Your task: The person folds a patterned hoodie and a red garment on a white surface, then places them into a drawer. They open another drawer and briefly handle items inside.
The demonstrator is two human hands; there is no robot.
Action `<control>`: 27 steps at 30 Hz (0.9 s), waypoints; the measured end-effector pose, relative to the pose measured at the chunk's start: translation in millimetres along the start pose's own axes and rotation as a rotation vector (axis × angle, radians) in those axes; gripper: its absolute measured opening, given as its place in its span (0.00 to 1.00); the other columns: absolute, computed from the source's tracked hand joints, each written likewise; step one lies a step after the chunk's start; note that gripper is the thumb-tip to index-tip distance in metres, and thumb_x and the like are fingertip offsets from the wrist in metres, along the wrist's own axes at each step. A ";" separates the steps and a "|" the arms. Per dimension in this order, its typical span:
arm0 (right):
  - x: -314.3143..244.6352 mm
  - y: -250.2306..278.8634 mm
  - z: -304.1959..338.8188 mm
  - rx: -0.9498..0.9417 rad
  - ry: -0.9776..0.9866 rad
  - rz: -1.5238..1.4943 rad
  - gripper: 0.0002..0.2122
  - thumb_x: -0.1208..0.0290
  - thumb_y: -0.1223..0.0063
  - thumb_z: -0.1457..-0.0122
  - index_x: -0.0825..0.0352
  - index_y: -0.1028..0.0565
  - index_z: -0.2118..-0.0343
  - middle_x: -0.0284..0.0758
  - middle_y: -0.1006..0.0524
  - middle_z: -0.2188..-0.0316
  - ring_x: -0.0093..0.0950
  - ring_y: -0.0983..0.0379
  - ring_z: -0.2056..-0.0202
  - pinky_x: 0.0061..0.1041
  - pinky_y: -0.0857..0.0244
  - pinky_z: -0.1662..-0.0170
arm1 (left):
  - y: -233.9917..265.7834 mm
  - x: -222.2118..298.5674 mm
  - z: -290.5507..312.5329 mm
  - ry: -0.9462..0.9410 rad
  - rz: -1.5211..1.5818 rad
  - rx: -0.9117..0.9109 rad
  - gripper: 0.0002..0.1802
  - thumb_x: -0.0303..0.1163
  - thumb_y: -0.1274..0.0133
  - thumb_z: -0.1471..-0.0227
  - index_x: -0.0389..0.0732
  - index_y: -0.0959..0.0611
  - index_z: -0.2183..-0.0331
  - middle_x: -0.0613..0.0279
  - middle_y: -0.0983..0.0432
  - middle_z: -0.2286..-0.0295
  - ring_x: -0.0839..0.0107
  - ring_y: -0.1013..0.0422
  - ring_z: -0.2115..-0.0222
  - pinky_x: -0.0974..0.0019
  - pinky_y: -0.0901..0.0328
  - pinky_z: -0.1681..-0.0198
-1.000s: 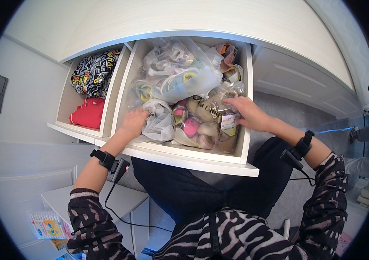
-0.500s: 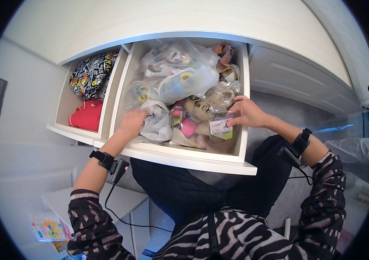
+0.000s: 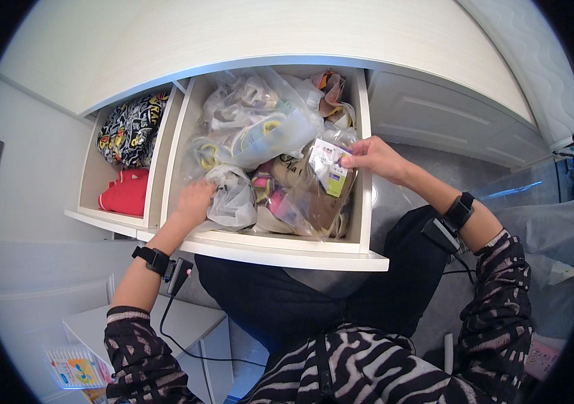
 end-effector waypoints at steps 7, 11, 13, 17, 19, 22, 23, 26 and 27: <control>-15.3 28.8 -6.3 0.197 -0.073 -0.361 0.15 0.64 0.46 0.44 0.67 0.27 0.57 0.32 0.24 0.63 0.19 0.30 0.61 0.22 0.35 0.54 | -6.9 -2.3 -0.5 -0.017 -0.032 0.028 0.19 0.26 0.43 0.61 0.42 0.25 0.61 0.53 0.29 0.66 0.53 0.29 0.66 0.55 0.33 0.66; -51.7 43.1 7.8 0.227 0.177 -0.233 0.13 0.62 0.44 0.44 0.64 0.25 0.61 0.28 0.25 0.67 0.17 0.31 0.65 0.20 0.35 0.57 | -5.4 -0.9 -2.7 -0.004 -0.048 0.004 0.20 0.27 0.42 0.61 0.42 0.25 0.61 0.52 0.29 0.67 0.54 0.29 0.66 0.55 0.33 0.66; -66.1 53.4 11.8 0.278 0.159 -0.204 0.13 0.61 0.44 0.44 0.64 0.24 0.62 0.28 0.25 0.67 0.17 0.31 0.65 0.20 0.34 0.57 | -4.1 0.3 -2.7 -0.019 -0.046 0.009 0.19 0.27 0.42 0.61 0.42 0.25 0.61 0.52 0.29 0.67 0.54 0.29 0.65 0.55 0.33 0.66; -93.0 65.3 18.4 0.322 0.251 -0.189 0.12 0.61 0.46 0.43 0.63 0.24 0.62 0.28 0.24 0.68 0.16 0.30 0.65 0.18 0.33 0.59 | -2.4 1.6 -2.2 -0.025 -0.038 0.028 0.18 0.27 0.42 0.61 0.42 0.25 0.62 0.52 0.29 0.66 0.54 0.30 0.65 0.55 0.34 0.65; -99.6 66.9 19.9 0.334 0.274 -0.136 0.12 0.60 0.47 0.43 0.63 0.24 0.62 0.29 0.24 0.68 0.17 0.29 0.66 0.18 0.33 0.59 | -3.8 1.3 -3.0 -0.005 -0.030 0.005 0.18 0.27 0.42 0.61 0.42 0.25 0.63 0.52 0.29 0.66 0.53 0.30 0.64 0.55 0.34 0.65; -102.4 60.1 20.8 0.306 0.251 0.036 0.13 0.60 0.49 0.41 0.64 0.24 0.61 0.28 0.24 0.69 0.17 0.29 0.66 0.19 0.33 0.60 | -3.4 1.6 -3.2 0.002 -0.010 0.012 0.18 0.26 0.42 0.61 0.42 0.26 0.63 0.52 0.29 0.66 0.53 0.30 0.64 0.54 0.34 0.65; -102.2 57.5 20.3 0.317 0.234 0.051 0.13 0.59 0.50 0.41 0.64 0.24 0.61 0.28 0.24 0.69 0.17 0.30 0.66 0.19 0.34 0.60 | -3.1 1.7 -2.7 0.009 -0.006 0.016 0.18 0.26 0.42 0.61 0.42 0.26 0.63 0.52 0.29 0.65 0.53 0.30 0.64 0.55 0.34 0.65; -101.6 48.7 17.7 0.347 0.186 0.089 0.14 0.58 0.53 0.40 0.65 0.25 0.61 0.27 0.25 0.69 0.16 0.30 0.67 0.19 0.34 0.60 | -3.0 2.4 -3.2 0.016 -0.025 -0.006 0.18 0.27 0.42 0.60 0.42 0.26 0.63 0.52 0.29 0.65 0.52 0.30 0.64 0.55 0.34 0.64; -101.3 46.2 17.0 0.350 0.177 0.098 0.14 0.58 0.54 0.39 0.65 0.25 0.61 0.27 0.25 0.69 0.15 0.31 0.68 0.18 0.34 0.60 | -3.2 2.6 -3.4 0.016 -0.014 -0.017 0.18 0.27 0.42 0.60 0.42 0.26 0.63 0.51 0.29 0.65 0.52 0.30 0.64 0.55 0.34 0.63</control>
Point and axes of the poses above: each hand's wrist, its own z-axis away from the middle knuckle, its own y-axis out of the back of the hand, x = y × z, the point moved 5 cm from there along -z, towards the middle knuckle
